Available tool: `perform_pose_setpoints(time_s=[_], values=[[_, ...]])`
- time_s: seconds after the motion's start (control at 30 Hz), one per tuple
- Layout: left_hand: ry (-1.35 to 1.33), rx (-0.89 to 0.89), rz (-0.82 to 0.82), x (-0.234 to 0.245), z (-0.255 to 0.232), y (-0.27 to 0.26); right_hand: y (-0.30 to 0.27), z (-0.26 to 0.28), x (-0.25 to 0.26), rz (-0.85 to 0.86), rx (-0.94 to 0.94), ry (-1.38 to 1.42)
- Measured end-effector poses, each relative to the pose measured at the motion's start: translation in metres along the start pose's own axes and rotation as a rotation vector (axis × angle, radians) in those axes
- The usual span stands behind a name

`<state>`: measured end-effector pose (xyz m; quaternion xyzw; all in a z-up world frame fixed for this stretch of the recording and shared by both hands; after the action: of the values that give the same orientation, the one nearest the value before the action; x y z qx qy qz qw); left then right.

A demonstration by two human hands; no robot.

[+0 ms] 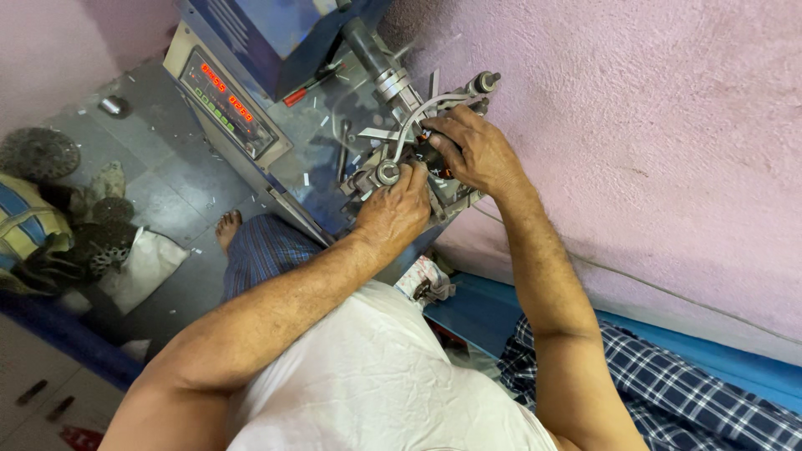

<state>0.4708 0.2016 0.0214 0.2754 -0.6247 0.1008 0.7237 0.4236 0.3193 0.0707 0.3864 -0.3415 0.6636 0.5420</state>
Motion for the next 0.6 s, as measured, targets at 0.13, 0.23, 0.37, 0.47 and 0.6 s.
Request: perform_pose_setpoints(time_s=[0.13,0.23,0.37,0.47,0.6], values=[[0.019,0.003,-0.019,0.0015,-0.0008,-0.0006,-0.0010,-0.0005,-0.0004,0.001,0.000,0.003],[0.035,-0.008,-0.004,0.0006,-0.0014,0.0003,-0.0008,-0.0007,-0.0003,-0.005,-0.004,0.009],[0.031,-0.013,-0.001,0.0009,-0.0006,0.0005,-0.0004,-0.0007,-0.0004,0.006,-0.013,-0.014],[0.079,-0.016,-0.021,0.0024,-0.0017,0.0002,-0.0007,-0.0003,-0.0009,0.002,-0.003,-0.024],[0.006,0.009,-0.021,0.0013,0.0001,0.0007,-0.0012,-0.0016,-0.0011,-0.005,0.006,-0.016]])
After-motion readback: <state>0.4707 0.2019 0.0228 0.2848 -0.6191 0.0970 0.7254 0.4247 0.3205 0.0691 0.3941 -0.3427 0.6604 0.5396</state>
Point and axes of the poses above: each hand's wrist, its own y-axis towards the middle knuckle, its own x-axis out of the back of the hand, z = x × y, the point moved 7 cm from there along y, towards the middle knuckle, and after that the axes turned 15 degrees about y, right-handed, at the moved point
